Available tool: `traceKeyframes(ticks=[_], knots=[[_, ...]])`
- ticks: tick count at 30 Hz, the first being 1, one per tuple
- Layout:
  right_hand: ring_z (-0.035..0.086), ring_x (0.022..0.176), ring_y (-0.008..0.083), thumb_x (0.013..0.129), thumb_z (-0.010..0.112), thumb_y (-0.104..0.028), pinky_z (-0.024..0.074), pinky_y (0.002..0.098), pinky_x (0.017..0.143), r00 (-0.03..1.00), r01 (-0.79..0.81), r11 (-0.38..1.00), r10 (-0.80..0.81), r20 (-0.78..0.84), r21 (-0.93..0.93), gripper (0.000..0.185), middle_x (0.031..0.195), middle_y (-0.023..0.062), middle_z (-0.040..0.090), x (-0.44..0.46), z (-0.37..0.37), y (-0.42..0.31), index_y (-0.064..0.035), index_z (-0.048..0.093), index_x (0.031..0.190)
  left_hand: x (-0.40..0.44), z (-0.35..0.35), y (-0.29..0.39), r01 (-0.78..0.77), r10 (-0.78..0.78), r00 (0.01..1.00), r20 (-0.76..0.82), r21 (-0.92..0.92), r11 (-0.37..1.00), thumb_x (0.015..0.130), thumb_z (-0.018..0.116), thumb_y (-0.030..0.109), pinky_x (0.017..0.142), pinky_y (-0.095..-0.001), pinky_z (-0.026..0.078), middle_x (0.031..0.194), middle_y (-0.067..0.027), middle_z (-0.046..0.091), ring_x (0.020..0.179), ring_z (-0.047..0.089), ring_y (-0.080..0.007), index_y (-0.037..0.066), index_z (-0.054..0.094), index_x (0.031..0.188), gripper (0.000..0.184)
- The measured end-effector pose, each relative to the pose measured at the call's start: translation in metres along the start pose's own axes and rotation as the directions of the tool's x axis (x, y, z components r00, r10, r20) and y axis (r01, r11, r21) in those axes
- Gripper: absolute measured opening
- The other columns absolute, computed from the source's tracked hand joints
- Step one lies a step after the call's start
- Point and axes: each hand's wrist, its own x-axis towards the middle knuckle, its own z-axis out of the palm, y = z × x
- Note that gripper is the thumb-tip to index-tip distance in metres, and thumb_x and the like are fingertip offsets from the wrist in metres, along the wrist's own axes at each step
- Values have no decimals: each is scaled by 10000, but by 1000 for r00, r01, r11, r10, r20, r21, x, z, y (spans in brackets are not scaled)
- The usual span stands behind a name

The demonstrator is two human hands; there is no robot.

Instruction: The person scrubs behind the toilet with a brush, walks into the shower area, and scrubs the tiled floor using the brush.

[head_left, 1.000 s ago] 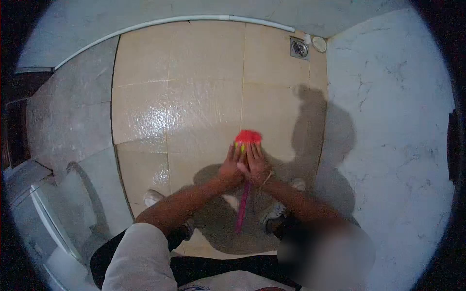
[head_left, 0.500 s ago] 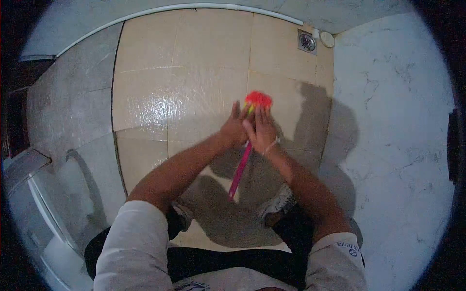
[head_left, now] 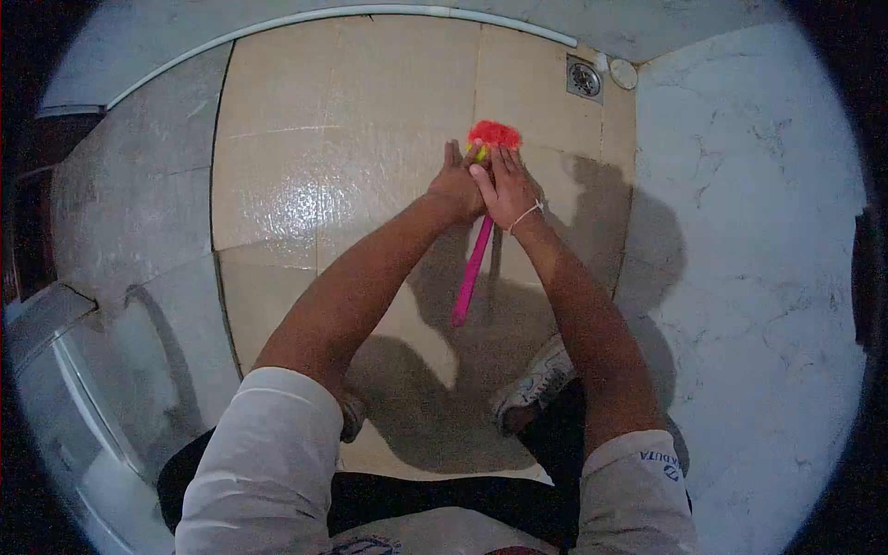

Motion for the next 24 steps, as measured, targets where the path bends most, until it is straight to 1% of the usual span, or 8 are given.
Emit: traceKeyframes(ticks=[7, 10, 14, 16, 18, 20, 22, 24], knots=[[214, 1490, 547, 1030, 453, -544, 172, 548, 1246, 999, -32, 997, 32, 3, 74, 867, 1553, 398, 304, -106, 39, -14, 149, 276, 1520, -81, 35, 49, -119, 118, 993, 20, 57, 991, 984, 498, 418, 1199, -728, 56, 1666, -202, 242, 1553, 140, -439, 63, 275, 1599, 745], [203, 1501, 530, 1056, 426, -472, 162, 538, 1250, 995, 53, 998, -50, 89, -26, 788, 1579, 372, 278, -159, 56, -12, 122, 249, 1544, -119, 66, 80, -98, 103, 993, 60, -80, 992, 995, 471, 412, 1203, -724, 48, 1659, -231, 234, 1549, 132, -455, 55, 279, 1597, 726], [211, 1508, 511, 1049, 439, -486, 170, 535, 1250, 985, 30, 997, -18, 170, -64, 799, 1579, 362, 292, -145, 40, -13, 112, 259, 1547, -111, 65, 81, -54, 55, 998, 39, -31, 998, 1011, 442, 409, 1207, -719, 45, 1661, -224, 237, 1552, 122, -453, 47, 268, 1599, 712], [251, 1486, 524, 1034, 459, -520, 197, 596, 1223, 998, 36, 998, -38, 42, 55, 824, 1531, 368, 369, -103, 29, -3, 132, 310, 1515, -77, 42, 64, -45, 46, 998, 36, -18, 999, 1009, 471, 397, 1205, -720, 47, 1667, -207, 235, 1555, 119, -441, 51, 254, 1604, 722], [261, 1482, 520, 1032, 465, -527, 211, 568, 1229, 999, -9, 1000, 10, -52, 25, 818, 1521, 364, 391, -58, 26, 7, 137, 348, 1494, -34, 22, 37, -56, 56, 997, 49, 11, 998, 1000, 511, 390, 1201, -724, 43, 1677, -185, 228, 1561, 113, -427, 74, 239, 1614, 742], [261, 1484, 516, 1032, 458, -536, 207, 563, 1231, 997, -29, 998, 33, -67, 59, 822, 1523, 363, 389, -13, 12, 12, 138, 351, 1492, -6, 3, 16, -63, 63, 998, 10, -2, 998, 995, 529, 384, 1198, -729, 39, 1682, -174, 223, 1563, 109, -420, 89, 233, 1619, 751], [260, 1486, 512, 1033, 451, -544, 203, 558, 1234, 994, -54, 994, 62, -91, 95, 826, 1525, 362, 387, -3, 3, 10, 138, 353, 1489, 11, -19, 6, -56, 46, 990, 136, 72, 996, 984, 552, 411, 1187, -747, 40, 1692, -150, 208, 1567, 94, -416, 114, 218, 1628, 784], [264, 1488, 502, 1037, 424, -554, 180, 566, 1239, 997, -75, 991, 77, -13, 110, 835, 1546, 360, 356, -2, -1, 7, 131, 329, 1505, 4, -10, 11, -57, 50, 992, 113, 52, 997, 977, 561, 421, 1184, -751, 38, 1694, -147, 201, 1568, 89, -413, 114, 215, 1629, 799]])
